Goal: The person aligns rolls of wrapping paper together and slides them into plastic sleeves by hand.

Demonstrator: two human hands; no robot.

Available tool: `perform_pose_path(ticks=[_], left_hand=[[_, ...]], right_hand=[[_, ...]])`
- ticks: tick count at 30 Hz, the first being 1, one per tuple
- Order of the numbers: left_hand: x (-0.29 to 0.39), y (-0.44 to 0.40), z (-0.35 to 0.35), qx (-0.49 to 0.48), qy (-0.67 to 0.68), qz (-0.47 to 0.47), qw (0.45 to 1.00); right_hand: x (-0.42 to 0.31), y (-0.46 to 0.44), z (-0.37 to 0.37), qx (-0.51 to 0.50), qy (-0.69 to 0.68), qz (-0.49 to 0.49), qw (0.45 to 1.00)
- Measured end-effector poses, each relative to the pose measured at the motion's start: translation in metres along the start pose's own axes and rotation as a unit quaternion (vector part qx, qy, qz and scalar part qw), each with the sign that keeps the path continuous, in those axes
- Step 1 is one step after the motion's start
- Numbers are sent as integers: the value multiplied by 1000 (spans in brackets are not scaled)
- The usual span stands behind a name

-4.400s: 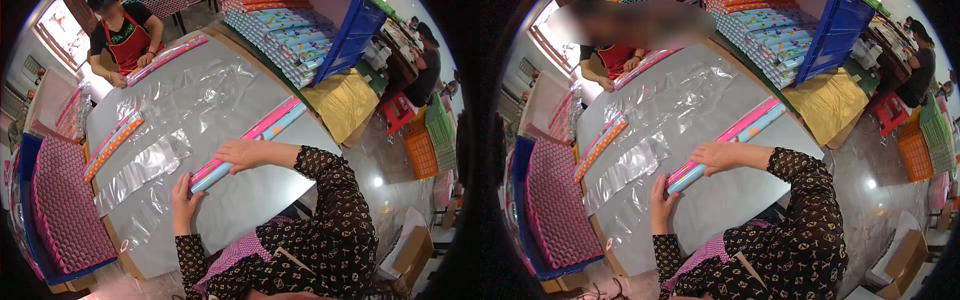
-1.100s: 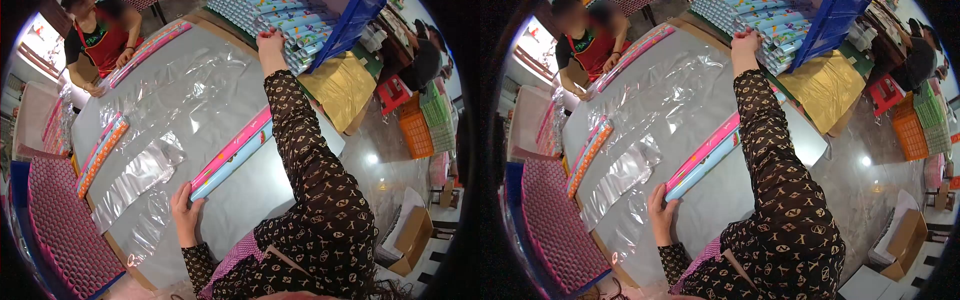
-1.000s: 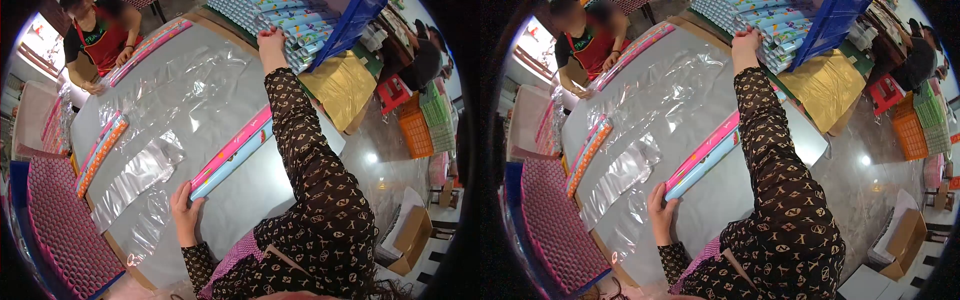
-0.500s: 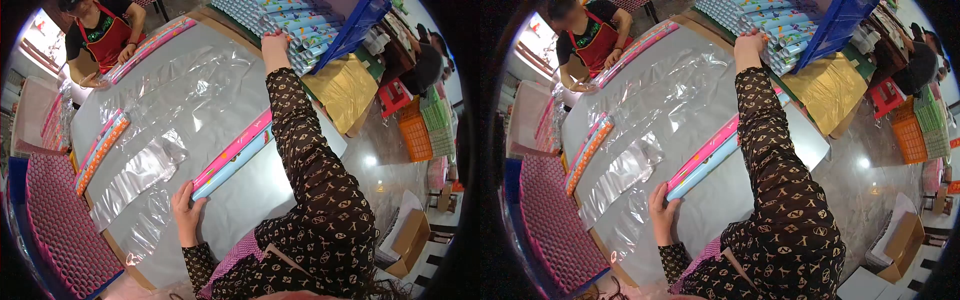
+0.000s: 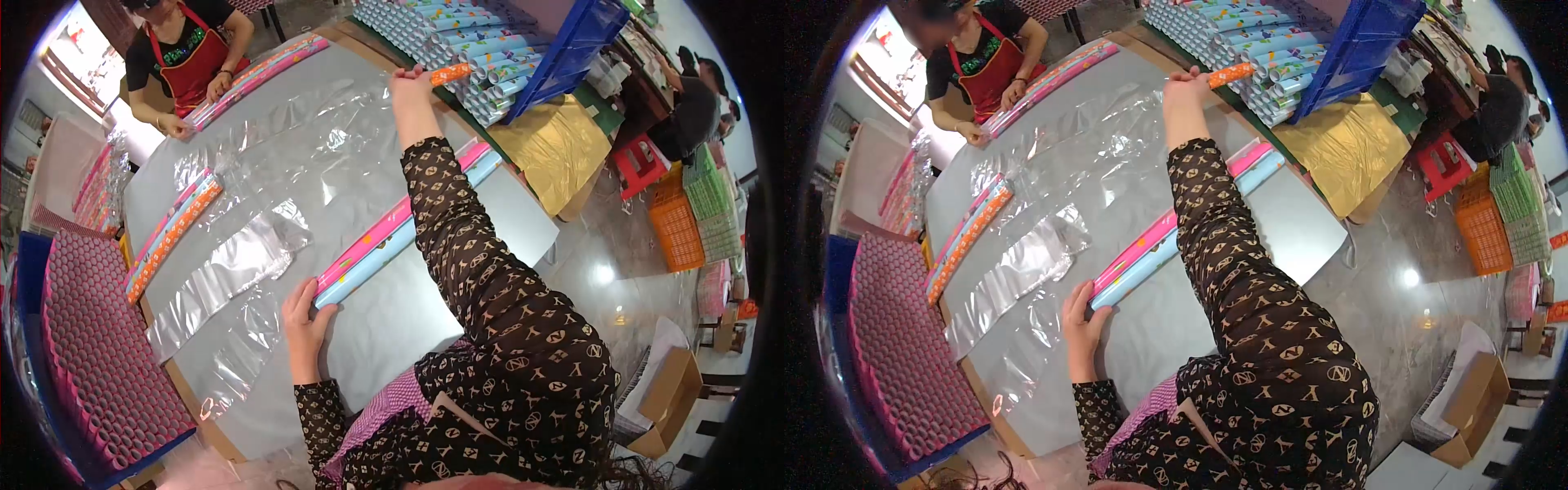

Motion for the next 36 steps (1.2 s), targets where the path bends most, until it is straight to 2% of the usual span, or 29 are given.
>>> perform_pose_path(ticks=[2, 5, 8, 10, 12, 13, 14, 15, 17, 20, 21, 24, 26, 28, 30, 32, 33, 36], left_hand=[[-6, 0, 2, 3, -4, 9, 1000], [-9, 0, 3, 9, -4, 22, 1000], [-8, 0, 4, 9, 0, 21, 1000], [-8, -1, 3, 8, -2, 15, 1000], [-8, -1, 3, 7, -6, 17, 1000], [-8, -1, 3, 8, -6, 15, 1000], [-8, -1, 3, 10, -10, 20, 1000], [-8, -1, 3, 11, -13, 26, 1000], [-8, -1, 2, 11, -14, 26, 1000], [-10, -1, 4, 14, -12, 26, 999], [-9, -1, 3, 18, -11, 24, 1000], [-6, -2, 2, 5, -12, 10, 1000], [-9, -1, 4, 7, -13, 8, 1000], [-11, -1, 3, 17, -16, 0, 1000], [-7, -1, 2, 12, -14, 22, 1000], [-11, -2, 2, 22, -32, 33, 999], [-11, -2, 2, 18, -22, 26, 999], [-12, -2, 3, 16, -11, 22, 1000]], right_hand=[[6, 5, -2, -21, -18, 7, 1000], [10, 9, -5, 4, -29, 26, 999], [5, 26, -19, 2, 11, 53, 999], [-11, 28, -34, 7, 68, 122, 990], [-45, 29, -42, 27, 122, 61, 990], [-69, -3, -63, -88, 264, 0, 961], [-88, -38, -84, -200, 396, -61, 894], [-101, -35, -71, -199, 397, -59, 894], [-121, -31, -49, -7, 289, -20, 957], [-121, -45, -28, 11, 364, 8, 931], [-117, -47, -22, -50, 359, 31, 931], [-104, -57, -16, -47, 293, 25, 955], [-101, -63, -17, -64, 296, 41, 952], [-99, -81, -20, -194, 275, 50, 941], [-97, -103, -24, -200, 250, 18, 947], [-101, -105, -28, -255, 208, 79, 941], [-99, -97, -24, -239, 222, 39, 945], [-94, -77, -14, -212, 175, 67, 959]])
Point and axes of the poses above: each hand's wrist, its own y-axis away from the middle knuckle, its own z-axis out of the palm, x = y × z, the point moved 3 cm from there along -y, towards the middle knuckle, and after that the axes turned 6 degrees about -x, right-handed, at the moved point
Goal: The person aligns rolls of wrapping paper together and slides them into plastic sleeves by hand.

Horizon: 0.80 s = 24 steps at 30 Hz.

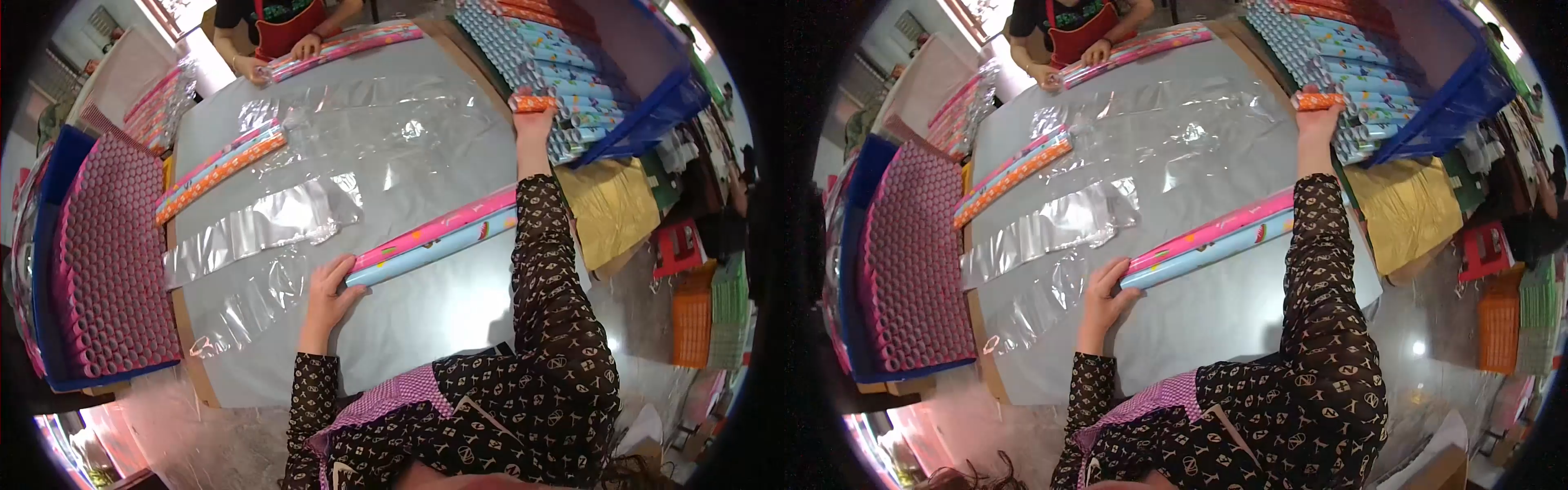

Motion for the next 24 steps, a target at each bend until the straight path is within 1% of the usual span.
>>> perform_pose_path(ticks=[1, 5, 8, 10, 12, 13, 14, 16, 18, 24], left_hand=[[0, 0, 0, -4, 2, 7, 1000], [1, 0, -3, -2, -16, 13, 1000], [1, 0, -3, 4, -18, 19, 1000], [3, 0, -4, -4, -12, 25, 1000], [3, 0, -4, -2, -11, 24, 1000], [3, 0, -3, -4, -8, 28, 1000], [2, -1, -4, -1, -9, 26, 1000], [5, -1, -4, -3, -6, 36, 999], [7, -1, -5, -2, -6, 30, 1000], [6, -1, -5, 5, -7, 36, 999]], right_hand=[[-2, -5, -2, -15, -37, 50, 998], [0, -9, -8, -40, -36, 91, 994], [-3, -7, -7, 9, 18, 17, 1000], [0, -10, -9, -1, -2, 38, 999], [-1, -14, -15, 28, -9, -24, 999], [0, -16, -15, 1, -11, -1, 1000], [3, -18, -17, 0, -11, 3, 1000], [7, -10, -12, 3, 30, -1, 1000], [9, -6, -8, 3, 32, -1, 999], [13, 0, -5, 14, -32, 12, 999]])
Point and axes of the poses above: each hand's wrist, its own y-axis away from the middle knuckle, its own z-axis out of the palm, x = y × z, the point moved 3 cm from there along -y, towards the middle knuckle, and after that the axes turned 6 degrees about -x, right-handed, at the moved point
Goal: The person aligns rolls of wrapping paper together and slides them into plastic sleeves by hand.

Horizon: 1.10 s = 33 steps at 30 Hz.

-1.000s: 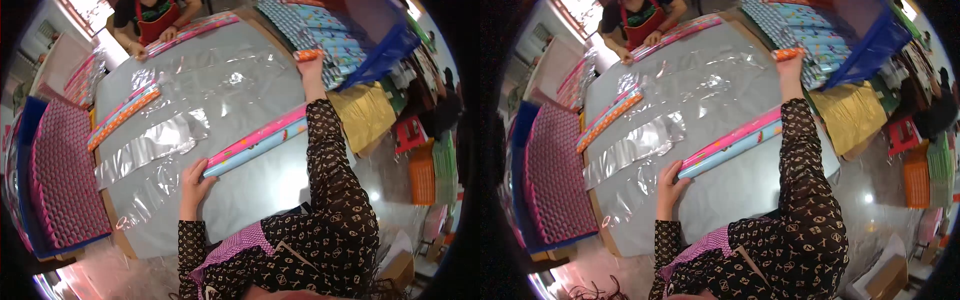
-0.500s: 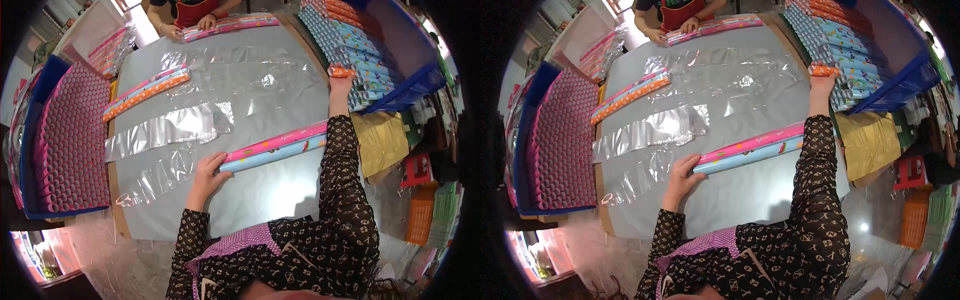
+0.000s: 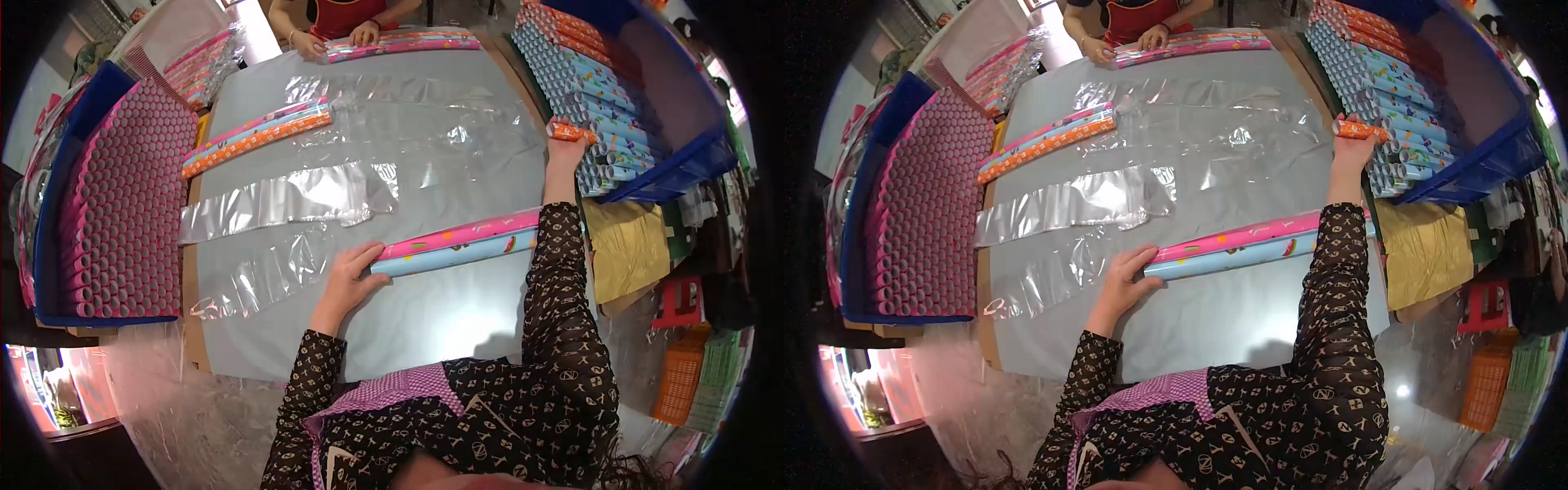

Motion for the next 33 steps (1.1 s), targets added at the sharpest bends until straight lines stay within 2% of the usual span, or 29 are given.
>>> perform_pose_path(ticks=[1, 3, 7, 9, 12, 16, 22, 24, 25, 29, 32, 33], left_hand=[[0, 0, 0, 3, 0, 6, 1000], [0, 0, 0, 3, 1, 1, 1000], [2, 0, 0, 2, 5, -3, 1000], [0, 0, 1, 3, 5, -1, 1000], [-3, 0, 2, -1, 10, -1, 1000], [-6, 2, 4, -5, 13, -16, 1000], [-6, 2, 4, -4, 7, -12, 1000], [-6, 1, 5, 6, 10, -1, 1000], [-5, 1, 4, 17, 10, 8, 1000], [-6, 3, 4, -2, -1, -12, 1000], [-5, 1, 3, -1, 10, -9, 1000], [-4, 3, 3, -1, 8, -16, 1000]], right_hand=[[0, 4, 0, -1, 0, 1, 1000], [0, 11, 5, -76, 54, 4, 996], [4, 11, 4, -96, 43, -42, 994], [10, 9, -1, -116, -30, 30, 992], [16, 3, -7, -106, -31, 43, 993], [27, 8, -10, -183, 6, 12, 983], [43, 34, 10, -104, 4, 51, 993], [53, 38, 12, -35, -32, 69, 996], [58, 43, 17, -37, -52, 81, 995], [82, 73, 33, -31, 20, 31, 999], [94, 90, 40, -33, 19, 33, 999], [97, 102, 48, -8, 40, 19, 999]])
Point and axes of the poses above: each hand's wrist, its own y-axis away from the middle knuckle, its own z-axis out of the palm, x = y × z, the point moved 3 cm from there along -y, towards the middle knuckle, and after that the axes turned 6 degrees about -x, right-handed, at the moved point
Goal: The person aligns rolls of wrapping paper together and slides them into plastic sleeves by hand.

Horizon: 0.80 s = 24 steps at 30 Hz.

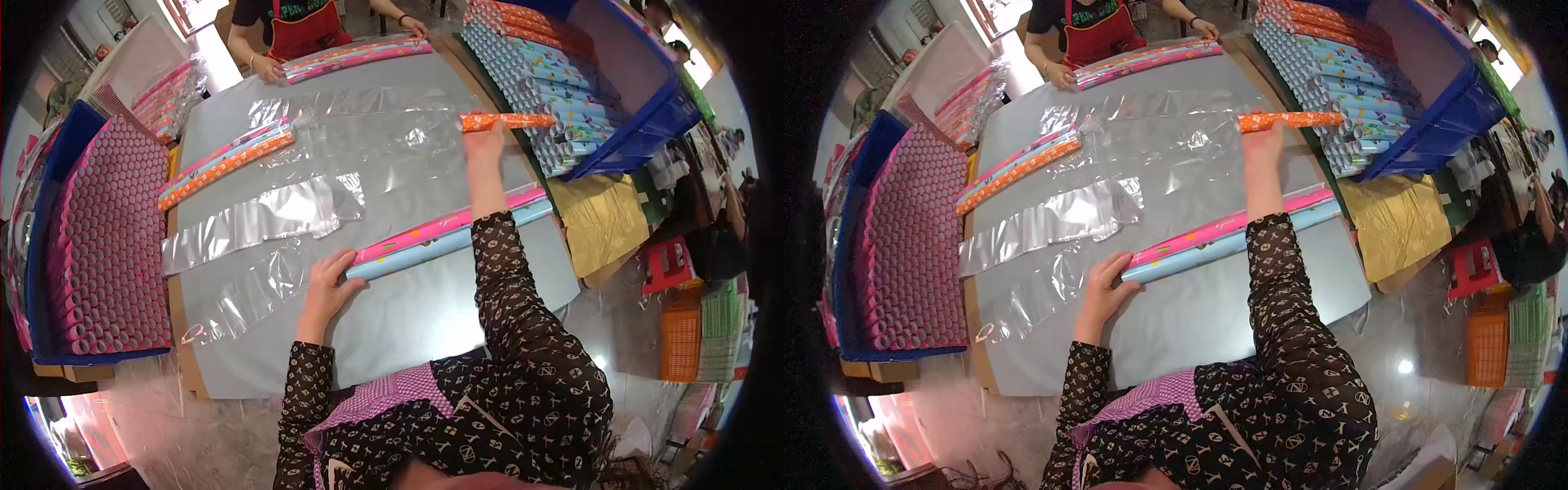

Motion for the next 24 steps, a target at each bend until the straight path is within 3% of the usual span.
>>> perform_pose_path(ticks=[7, 11, 13, 24], left_hand=[[-5, -1, 3, 4, -3, 4, 1000], [-7, -1, 3, 8, -7, 12, 1000], [-7, -1, 4, 8, -7, 18, 1000], [-5, -2, 3, -5, -8, 1, 1000]], right_hand=[[20, 43, 11, -51, 11, 43, 998], [32, 72, 22, -60, -50, 42, 996], [34, 92, 35, -127, -55, 61, 988], [49, 197, 73, -141, -80, 127, 979]])
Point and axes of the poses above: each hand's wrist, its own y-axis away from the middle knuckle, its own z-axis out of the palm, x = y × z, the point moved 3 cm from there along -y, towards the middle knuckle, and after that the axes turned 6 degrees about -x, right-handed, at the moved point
